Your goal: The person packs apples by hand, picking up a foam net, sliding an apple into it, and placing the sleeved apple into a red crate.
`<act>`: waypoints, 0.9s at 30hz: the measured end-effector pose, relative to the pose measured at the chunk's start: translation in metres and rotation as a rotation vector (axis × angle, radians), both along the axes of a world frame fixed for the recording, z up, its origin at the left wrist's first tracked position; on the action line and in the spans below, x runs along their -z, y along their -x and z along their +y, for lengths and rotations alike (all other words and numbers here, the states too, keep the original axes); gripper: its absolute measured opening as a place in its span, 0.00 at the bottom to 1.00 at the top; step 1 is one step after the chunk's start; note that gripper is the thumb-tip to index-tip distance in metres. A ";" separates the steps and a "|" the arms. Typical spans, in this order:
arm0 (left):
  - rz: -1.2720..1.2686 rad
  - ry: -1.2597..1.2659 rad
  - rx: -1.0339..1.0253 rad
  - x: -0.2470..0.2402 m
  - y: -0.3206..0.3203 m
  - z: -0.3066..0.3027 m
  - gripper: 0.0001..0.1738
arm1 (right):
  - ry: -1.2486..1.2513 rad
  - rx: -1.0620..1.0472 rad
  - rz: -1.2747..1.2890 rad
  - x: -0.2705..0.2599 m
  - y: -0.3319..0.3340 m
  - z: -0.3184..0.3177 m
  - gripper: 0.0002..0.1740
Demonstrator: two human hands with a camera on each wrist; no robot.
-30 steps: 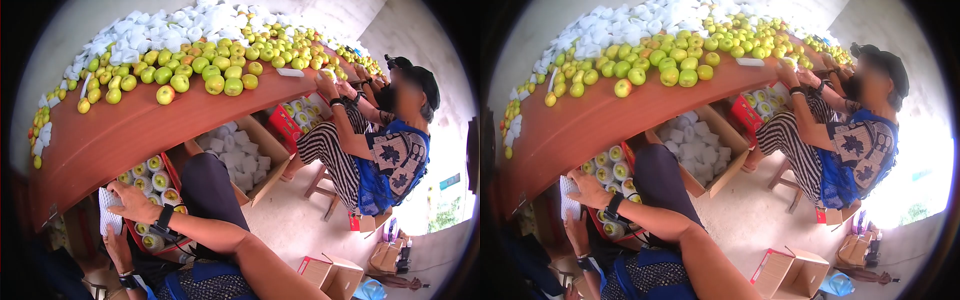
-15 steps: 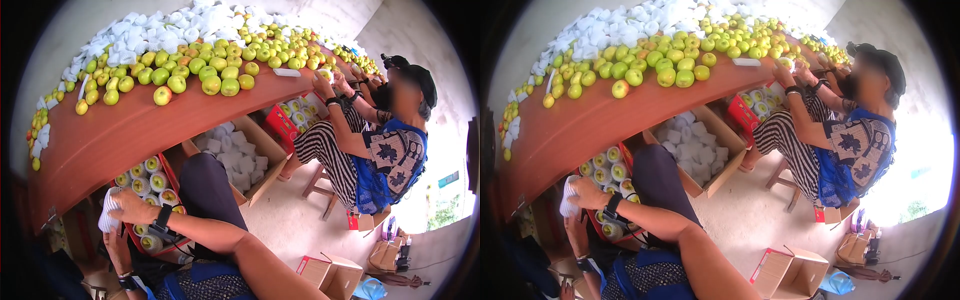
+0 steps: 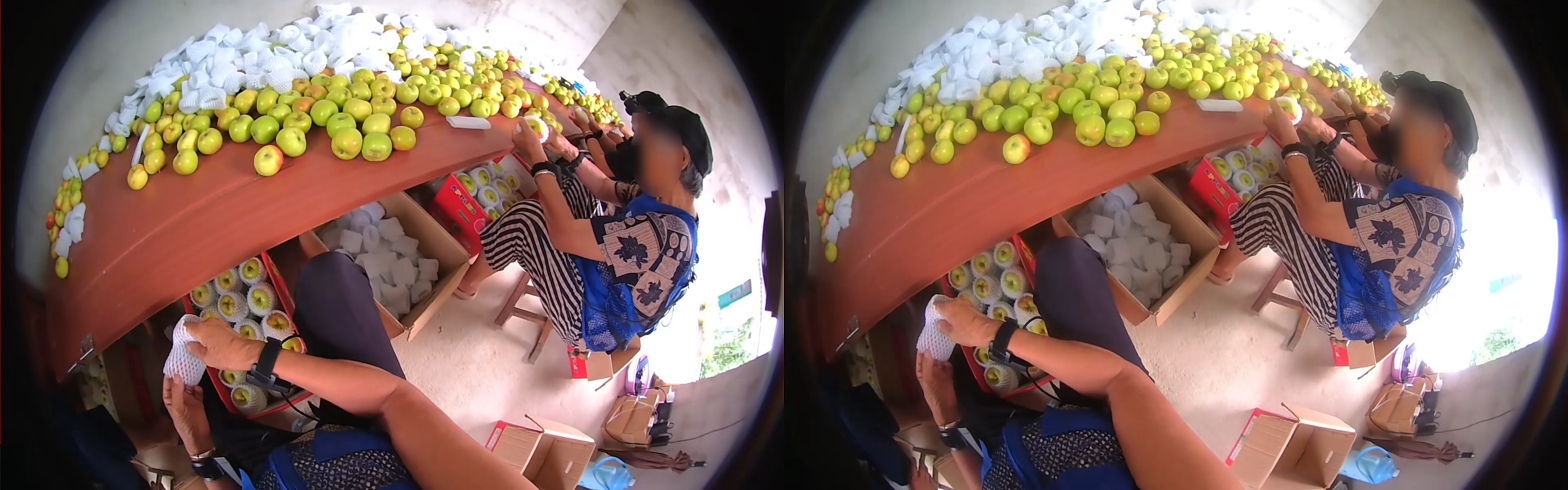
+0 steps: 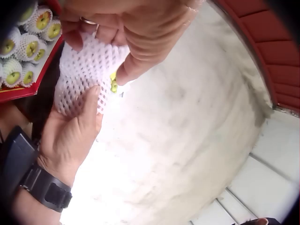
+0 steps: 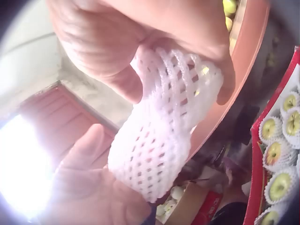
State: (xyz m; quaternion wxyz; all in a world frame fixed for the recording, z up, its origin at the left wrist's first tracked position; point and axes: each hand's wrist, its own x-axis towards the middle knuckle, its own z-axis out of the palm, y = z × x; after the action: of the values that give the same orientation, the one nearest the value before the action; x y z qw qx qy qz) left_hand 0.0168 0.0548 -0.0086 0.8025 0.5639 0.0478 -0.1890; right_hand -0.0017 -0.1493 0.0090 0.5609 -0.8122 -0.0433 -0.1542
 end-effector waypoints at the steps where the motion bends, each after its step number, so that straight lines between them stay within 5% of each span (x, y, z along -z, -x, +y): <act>1: 0.022 0.014 0.042 -0.002 0.001 0.000 0.20 | -0.044 -0.026 0.049 -0.003 0.002 -0.001 0.13; 5: 0.064 0.068 0.177 -0.014 0.006 -0.010 0.21 | -0.201 -0.026 -0.007 -0.002 0.002 0.002 0.15; 8: -0.001 0.083 0.137 -0.008 0.007 -0.011 0.21 | -0.287 -0.263 0.165 -0.009 0.001 -0.008 0.17; 12: -0.119 0.016 0.164 -0.012 0.008 -0.013 0.20 | -0.186 -0.192 0.120 -0.001 0.004 -0.007 0.18; 17: 0.131 0.206 0.224 -0.013 0.018 -0.026 0.20 | -0.151 -0.379 0.268 -0.018 0.011 -0.012 0.20; 22: 0.204 0.179 0.452 -0.015 0.013 -0.018 0.22 | -0.368 -0.251 0.267 0.009 0.002 -0.006 0.16; 27: 0.137 0.251 0.277 -0.020 0.012 -0.022 0.26 | -0.419 -0.133 0.325 0.000 -0.002 -0.024 0.09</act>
State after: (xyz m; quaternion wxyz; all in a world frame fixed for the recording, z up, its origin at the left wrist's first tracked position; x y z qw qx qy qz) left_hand 0.0043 0.0329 0.0110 0.8276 0.4466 0.0004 -0.3400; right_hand 0.0004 -0.1737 0.0086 0.7253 -0.6878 0.0267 0.0097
